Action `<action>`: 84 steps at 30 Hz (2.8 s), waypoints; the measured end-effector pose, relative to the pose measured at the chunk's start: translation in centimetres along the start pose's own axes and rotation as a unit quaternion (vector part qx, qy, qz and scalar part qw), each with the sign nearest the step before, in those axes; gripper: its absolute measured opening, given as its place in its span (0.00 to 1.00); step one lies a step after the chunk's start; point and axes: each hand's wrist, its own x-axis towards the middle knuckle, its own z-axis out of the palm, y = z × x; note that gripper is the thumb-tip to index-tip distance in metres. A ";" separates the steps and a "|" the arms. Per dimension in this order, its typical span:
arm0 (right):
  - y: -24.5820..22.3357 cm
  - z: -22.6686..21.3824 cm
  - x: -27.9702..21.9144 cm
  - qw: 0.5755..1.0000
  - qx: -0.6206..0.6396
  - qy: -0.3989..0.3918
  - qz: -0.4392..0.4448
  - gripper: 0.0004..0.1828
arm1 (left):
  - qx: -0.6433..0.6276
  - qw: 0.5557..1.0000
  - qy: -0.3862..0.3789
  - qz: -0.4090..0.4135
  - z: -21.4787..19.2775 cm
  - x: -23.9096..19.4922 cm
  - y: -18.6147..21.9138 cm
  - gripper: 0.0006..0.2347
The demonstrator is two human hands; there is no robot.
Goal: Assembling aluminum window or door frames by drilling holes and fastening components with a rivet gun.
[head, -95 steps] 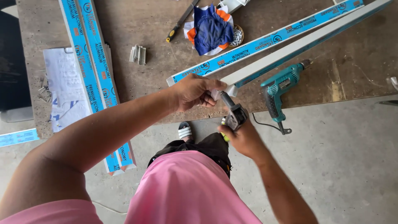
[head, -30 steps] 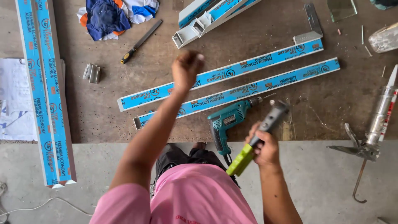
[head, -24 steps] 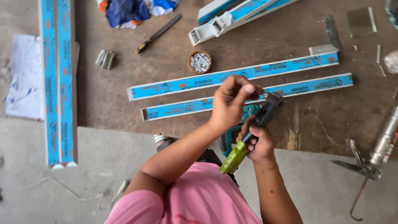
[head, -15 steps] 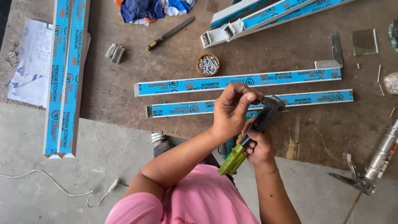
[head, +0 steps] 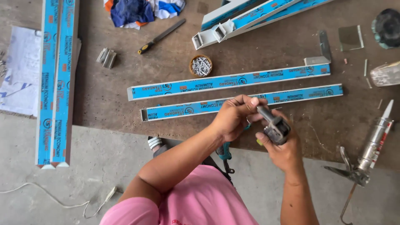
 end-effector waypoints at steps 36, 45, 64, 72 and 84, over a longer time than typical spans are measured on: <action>-15.4 12.5 -8.0 0.981 0.141 0.059 0.117 0.59 | 0.794 0.540 -0.013 0.278 -37.8 -7.4 20.7 0.30; -23.7 14.5 -1.1 0.930 -0.074 -0.273 0.234 0.50 | 0.791 0.578 0.005 0.201 -35.8 -8.4 22.2 0.37; -25.4 20.0 3.5 0.881 -0.210 -0.358 0.226 0.46 | 0.792 0.545 -0.004 0.273 -37.9 -7.4 20.4 0.26; -24.7 20.0 3.7 0.879 -0.220 -0.375 0.198 0.48 | 0.792 0.549 -0.003 0.265 -37.8 -7.4 20.5 0.25; -32.6 23.7 9.0 0.706 -0.486 -0.475 0.199 0.52 | 0.779 0.577 -0.010 0.243 -37.9 -7.2 20.4 0.27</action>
